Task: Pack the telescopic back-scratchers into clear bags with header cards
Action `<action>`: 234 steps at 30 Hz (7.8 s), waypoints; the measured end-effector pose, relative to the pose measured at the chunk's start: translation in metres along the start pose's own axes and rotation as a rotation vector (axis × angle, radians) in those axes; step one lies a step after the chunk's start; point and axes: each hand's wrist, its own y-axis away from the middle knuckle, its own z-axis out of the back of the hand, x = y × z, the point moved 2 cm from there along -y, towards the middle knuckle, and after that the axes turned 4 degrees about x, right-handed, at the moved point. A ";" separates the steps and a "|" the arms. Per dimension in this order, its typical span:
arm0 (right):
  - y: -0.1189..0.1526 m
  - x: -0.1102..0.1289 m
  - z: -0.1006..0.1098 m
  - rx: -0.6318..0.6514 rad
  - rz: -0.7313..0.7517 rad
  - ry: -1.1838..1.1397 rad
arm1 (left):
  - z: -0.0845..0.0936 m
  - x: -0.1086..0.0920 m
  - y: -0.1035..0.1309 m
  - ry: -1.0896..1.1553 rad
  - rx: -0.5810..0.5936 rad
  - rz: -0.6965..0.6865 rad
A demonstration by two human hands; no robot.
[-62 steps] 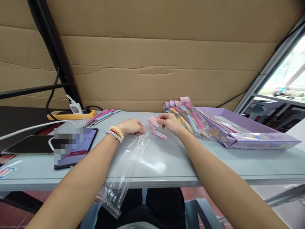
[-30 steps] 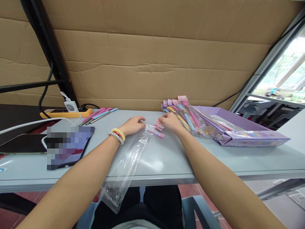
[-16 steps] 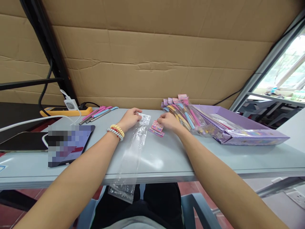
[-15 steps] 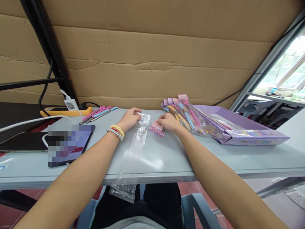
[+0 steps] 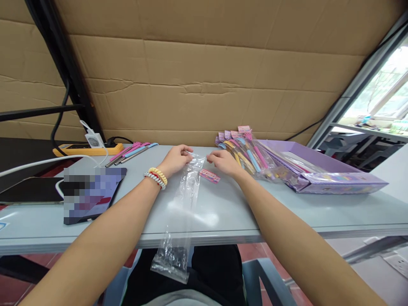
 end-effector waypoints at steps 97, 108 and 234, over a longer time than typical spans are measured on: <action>-0.003 -0.035 0.020 -0.157 -0.123 0.351 | 0.001 0.016 0.000 -0.680 0.190 -0.142; 0.001 -0.028 0.034 -0.342 -0.174 0.394 | 0.000 0.016 0.001 -0.691 0.209 -0.172; 0.011 0.001 0.016 -0.218 0.219 0.016 | 0.006 0.000 -0.005 0.515 -0.298 0.011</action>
